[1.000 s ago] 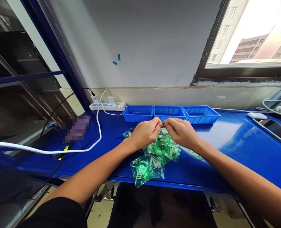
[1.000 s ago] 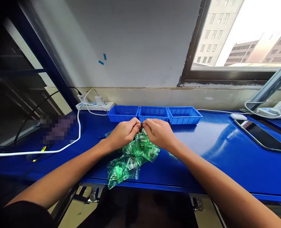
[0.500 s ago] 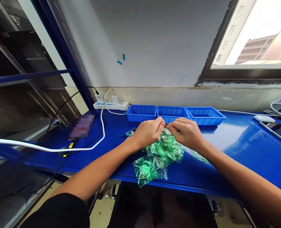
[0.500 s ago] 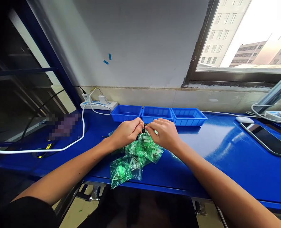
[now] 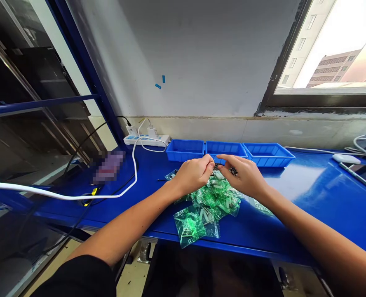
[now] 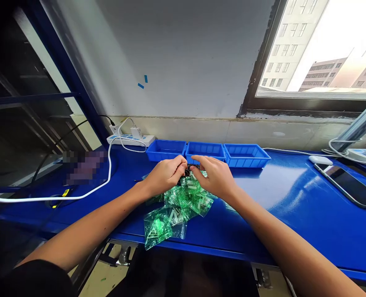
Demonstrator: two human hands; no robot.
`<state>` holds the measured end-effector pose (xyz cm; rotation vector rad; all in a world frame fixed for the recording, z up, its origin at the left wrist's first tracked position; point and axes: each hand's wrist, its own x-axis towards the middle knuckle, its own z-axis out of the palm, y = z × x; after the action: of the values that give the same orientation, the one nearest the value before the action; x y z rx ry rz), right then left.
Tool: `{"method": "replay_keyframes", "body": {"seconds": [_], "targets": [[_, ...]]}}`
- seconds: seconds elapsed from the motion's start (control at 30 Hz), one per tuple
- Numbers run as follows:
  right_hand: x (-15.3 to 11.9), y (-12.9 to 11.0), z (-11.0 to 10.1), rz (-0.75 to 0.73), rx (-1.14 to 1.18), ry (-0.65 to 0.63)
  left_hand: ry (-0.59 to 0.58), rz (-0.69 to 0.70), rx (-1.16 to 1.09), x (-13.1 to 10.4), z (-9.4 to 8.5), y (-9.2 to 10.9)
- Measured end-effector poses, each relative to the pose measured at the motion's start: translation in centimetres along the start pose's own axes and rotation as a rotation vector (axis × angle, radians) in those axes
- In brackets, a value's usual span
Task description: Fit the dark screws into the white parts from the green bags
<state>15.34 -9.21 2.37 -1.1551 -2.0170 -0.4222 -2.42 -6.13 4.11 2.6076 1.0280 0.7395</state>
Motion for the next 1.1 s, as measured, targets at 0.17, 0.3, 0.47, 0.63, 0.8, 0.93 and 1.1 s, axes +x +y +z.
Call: {"method": "replay_keyframes", "body": {"seconds": [0.17, 0.3, 0.47, 0.63, 0.8, 0.93, 1.1], "targets": [[-0.01, -0.12, 0.05, -0.058, -0.032, -0.031, 0.020, 0.009, -0.004, 0.01, -0.11, -0.09], [0.11, -0.27, -0.03, -0.081, -0.092, 0.045, 0.020, 0.008, -0.009, 0.00, -0.13, -0.06], [0.19, -0.45, -0.08, -0.081, -0.136, 0.097, 0.015, 0.005, -0.027, -0.04, -0.08, -0.01], [0.18, -0.35, -0.08, 0.015, -0.101, 0.060, 0.014, 0.018, -0.020, -0.07, 0.06, -0.01], [0.01, -0.23, 0.18, 0.054, -0.015, -0.021, 0.023, 0.033, -0.018, -0.14, 0.13, -0.11], [-0.02, -0.15, 0.17, 0.006, 0.031, -0.042, 0.014, 0.048, -0.031, -0.19, 0.12, -0.17], [0.11, -0.40, -0.11, -0.027, 0.053, 0.013, 0.013, 0.041, -0.097, -0.05, 0.04, -0.30]]}}
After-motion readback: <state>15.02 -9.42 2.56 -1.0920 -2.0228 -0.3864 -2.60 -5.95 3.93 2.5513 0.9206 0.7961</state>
